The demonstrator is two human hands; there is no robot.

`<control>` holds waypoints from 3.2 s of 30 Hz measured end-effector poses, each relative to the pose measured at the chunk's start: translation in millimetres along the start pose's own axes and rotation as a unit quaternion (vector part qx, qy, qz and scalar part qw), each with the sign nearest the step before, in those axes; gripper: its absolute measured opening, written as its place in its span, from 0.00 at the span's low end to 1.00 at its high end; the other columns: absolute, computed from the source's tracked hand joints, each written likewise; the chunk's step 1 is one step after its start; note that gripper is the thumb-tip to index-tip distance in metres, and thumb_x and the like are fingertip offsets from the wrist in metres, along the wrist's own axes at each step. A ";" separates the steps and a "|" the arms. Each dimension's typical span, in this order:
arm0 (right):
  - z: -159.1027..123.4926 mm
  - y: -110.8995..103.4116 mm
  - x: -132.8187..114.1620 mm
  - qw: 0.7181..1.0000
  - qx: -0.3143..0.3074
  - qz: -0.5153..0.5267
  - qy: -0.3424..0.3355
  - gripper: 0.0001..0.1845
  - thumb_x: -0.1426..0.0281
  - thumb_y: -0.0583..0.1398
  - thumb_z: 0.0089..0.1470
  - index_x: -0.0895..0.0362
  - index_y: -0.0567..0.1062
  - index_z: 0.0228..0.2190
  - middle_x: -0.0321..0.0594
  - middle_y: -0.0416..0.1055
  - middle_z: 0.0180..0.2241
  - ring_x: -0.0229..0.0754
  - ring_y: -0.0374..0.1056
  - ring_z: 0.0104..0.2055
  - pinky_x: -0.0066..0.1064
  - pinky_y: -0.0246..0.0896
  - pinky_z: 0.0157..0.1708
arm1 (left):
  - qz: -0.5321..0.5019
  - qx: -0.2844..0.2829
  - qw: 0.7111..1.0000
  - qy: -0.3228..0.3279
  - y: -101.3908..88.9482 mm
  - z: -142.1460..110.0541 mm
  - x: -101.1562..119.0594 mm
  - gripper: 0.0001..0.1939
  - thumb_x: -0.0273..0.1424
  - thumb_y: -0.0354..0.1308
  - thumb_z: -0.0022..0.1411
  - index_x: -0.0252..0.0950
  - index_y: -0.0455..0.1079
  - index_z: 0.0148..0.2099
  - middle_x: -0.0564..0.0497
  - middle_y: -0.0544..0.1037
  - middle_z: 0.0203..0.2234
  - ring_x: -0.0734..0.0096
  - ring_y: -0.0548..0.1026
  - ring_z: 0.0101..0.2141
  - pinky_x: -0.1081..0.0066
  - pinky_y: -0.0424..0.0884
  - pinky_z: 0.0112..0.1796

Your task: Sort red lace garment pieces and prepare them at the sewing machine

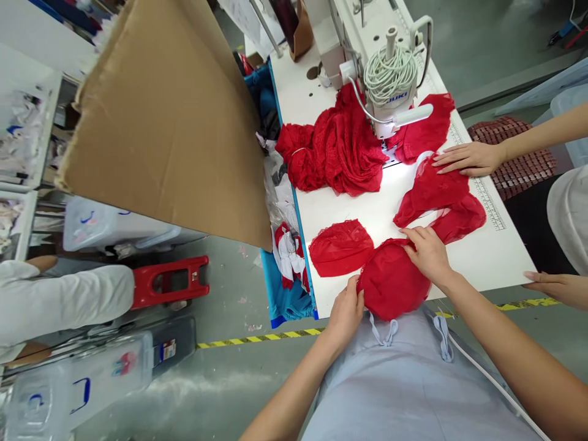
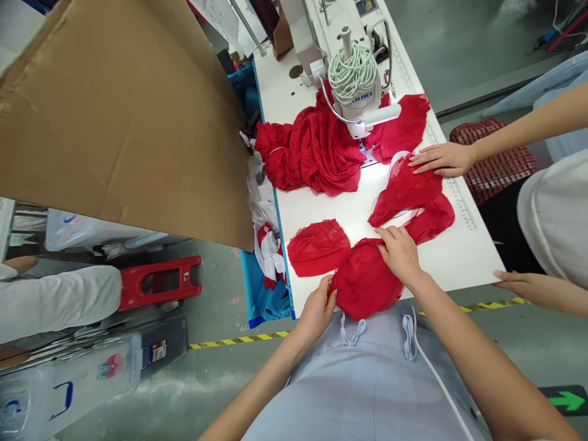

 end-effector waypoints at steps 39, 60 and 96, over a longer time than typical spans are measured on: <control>-17.7 -29.2 16.7 0.999 -0.031 -0.036 -0.022 0.12 0.67 0.54 0.62 0.55 0.77 0.38 0.45 0.79 0.34 0.49 0.73 0.37 0.38 0.62 0.38 | 0.026 -0.040 0.988 0.145 -11.3 131.3 60.0 0.11 0.20 0.50 0.55 0.36 0.71 0.36 0.51 0.77 0.29 0.67 0.72 0.33 0.68 0.67 0.40; -48.7 -8.7 -1.7 0.955 0.081 0.053 0.281 0.12 0.61 0.58 0.54 0.51 0.76 0.38 0.37 0.79 0.32 0.41 0.70 0.25 0.31 0.55 0.23 | -0.078 -0.133 0.974 0.164 -10.9 142.3 63.5 0.06 0.25 0.50 0.59 0.34 0.69 0.34 0.52 0.75 0.30 0.71 0.71 0.32 0.73 0.64 0.36; -6.9 -11.0 13.4 0.963 -0.058 0.168 0.203 0.09 0.62 0.62 0.48 0.55 0.76 0.27 0.34 0.75 0.23 0.42 0.69 0.25 0.29 0.58 0.23 | -0.190 -0.211 0.943 0.173 -11.7 149.1 70.7 0.08 0.33 0.56 0.59 0.33 0.71 0.34 0.52 0.74 0.29 0.72 0.69 0.31 0.71 0.65 0.37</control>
Point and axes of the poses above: each hand's wrist, its own z-axis towards the middle knuckle, its own y-axis out of the palm, x = y × z, the point moved 1 cm from there along z, towards the middle knuckle
